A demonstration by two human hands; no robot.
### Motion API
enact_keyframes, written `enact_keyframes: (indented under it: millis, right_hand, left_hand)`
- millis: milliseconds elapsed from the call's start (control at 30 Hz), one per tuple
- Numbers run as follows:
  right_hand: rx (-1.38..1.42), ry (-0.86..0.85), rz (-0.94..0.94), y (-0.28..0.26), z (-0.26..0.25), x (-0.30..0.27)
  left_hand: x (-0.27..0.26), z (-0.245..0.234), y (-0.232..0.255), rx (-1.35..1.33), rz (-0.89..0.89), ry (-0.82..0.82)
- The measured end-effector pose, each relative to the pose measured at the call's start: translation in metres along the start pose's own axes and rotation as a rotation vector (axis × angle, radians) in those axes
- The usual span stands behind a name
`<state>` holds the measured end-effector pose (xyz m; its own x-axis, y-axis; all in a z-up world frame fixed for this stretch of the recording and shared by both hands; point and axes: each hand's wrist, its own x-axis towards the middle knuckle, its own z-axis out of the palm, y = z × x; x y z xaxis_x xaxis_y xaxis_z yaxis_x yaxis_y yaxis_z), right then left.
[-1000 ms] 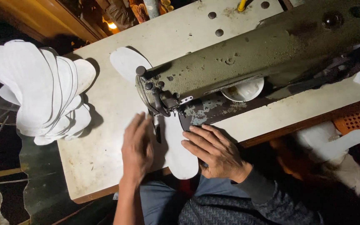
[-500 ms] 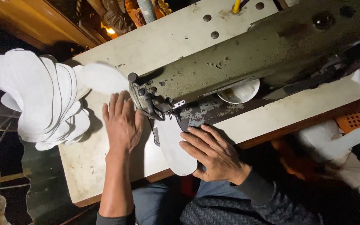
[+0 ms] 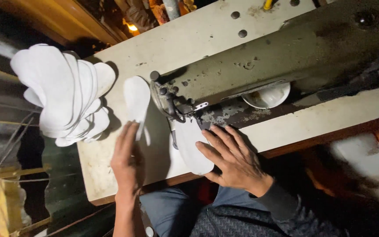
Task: Sewing the edges or components of shoe insoles using an industrial sewing machine.
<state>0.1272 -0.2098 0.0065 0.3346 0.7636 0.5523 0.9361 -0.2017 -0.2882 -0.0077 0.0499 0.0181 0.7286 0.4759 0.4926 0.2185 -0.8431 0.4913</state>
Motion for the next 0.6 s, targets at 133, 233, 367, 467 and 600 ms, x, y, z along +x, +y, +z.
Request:
enact_keyframes:
  millis: [133,233,367,467,600]
  right_hand:
    - [-0.004,0.0,-0.001,-0.004,-0.001,0.003]
    - [-0.024,-0.018,0.0,-0.004,-0.004,0.003]
    - [-0.018,-0.069,-0.052,-0.003,-0.013,0.001]
    - [0.077,-0.037,-0.046,-0.001,-0.019,0.0]
    - [0.097,-0.061,-0.017,-0.001,-0.019,0.002]
  left_hand:
    - [0.028,-0.048,0.014,-0.225,-0.06,0.216]
    - [0.055,-0.072,0.007,-0.153,0.052,0.393]
    - [0.072,-0.088,-0.036,0.393,0.257,0.345]
    - [0.053,-0.082,-0.031,0.545,0.087,0.241]
    - [0.027,-0.044,0.028,0.224,0.198,0.112]
